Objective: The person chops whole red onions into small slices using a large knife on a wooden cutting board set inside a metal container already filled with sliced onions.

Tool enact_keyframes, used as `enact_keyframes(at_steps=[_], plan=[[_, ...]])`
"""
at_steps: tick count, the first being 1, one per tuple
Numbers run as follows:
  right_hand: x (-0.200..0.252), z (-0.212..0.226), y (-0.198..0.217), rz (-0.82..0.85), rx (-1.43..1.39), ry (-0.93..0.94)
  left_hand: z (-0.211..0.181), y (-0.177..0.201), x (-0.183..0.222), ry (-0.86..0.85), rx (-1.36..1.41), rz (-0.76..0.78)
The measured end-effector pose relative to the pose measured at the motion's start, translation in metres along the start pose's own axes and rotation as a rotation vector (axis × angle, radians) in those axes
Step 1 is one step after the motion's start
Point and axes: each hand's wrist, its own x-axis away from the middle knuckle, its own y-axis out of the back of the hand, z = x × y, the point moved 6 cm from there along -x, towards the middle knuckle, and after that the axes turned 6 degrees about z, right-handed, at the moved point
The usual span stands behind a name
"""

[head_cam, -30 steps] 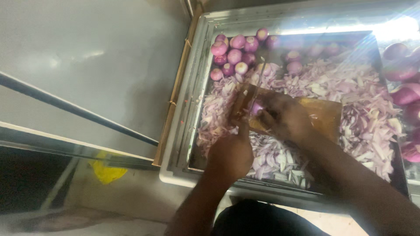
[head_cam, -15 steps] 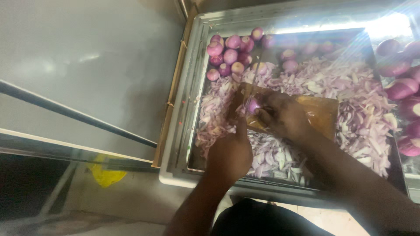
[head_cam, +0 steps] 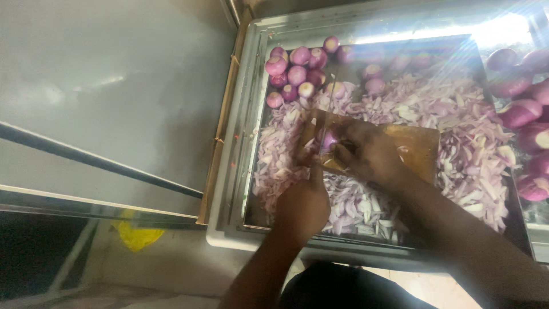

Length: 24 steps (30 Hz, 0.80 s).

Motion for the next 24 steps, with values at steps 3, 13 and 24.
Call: enact_keyframes(at_steps=[3, 13, 24], plan=[[0.003, -0.005, -0.003, 0.032, 0.016, -0.135, 0.005, 0.008, 0.005, -0.032, -0.045, -0.006], [0.005, -0.009, -0.007, -0.017, -0.012, -0.055, -0.003, 0.011, 0.002, -0.079, -0.024, -0.080], [0.008, -0.008, -0.004, -0.064, 0.022, 0.013, -0.003, 0.013, -0.001, -0.124, 0.029, -0.096]])
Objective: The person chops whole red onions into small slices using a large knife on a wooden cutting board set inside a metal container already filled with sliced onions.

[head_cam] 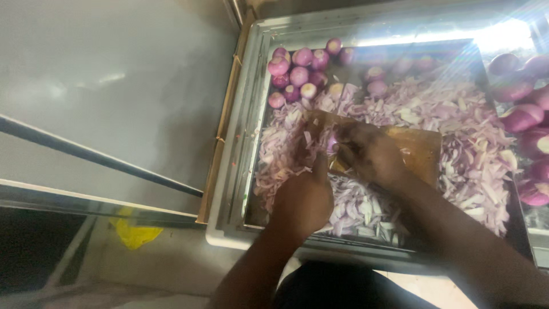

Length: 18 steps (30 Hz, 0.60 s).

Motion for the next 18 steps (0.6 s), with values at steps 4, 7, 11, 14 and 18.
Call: enact_keyframes(at_steps=[4, 7, 11, 14, 18], plan=[[0.000, -0.006, -0.006, 0.037, 0.053, -0.165, -0.005, 0.005, -0.004, -0.021, -0.039, -0.049], [-0.001, -0.006, -0.007, 0.070, 0.106, -0.161, -0.008, 0.008, 0.002, -0.031, 0.000, -0.026], [-0.001, 0.002, -0.002, 0.050, 0.110, -0.013, -0.011, 0.010, -0.002, 0.067, -0.003, 0.160], [0.003, -0.004, 0.000, 0.041, 0.096, -0.009, -0.013, 0.011, -0.008, 0.022, 0.008, 0.093], [0.001, -0.011, -0.006, 0.071, 0.103, -0.024, -0.008, 0.008, -0.012, -0.009, -0.005, -0.032]])
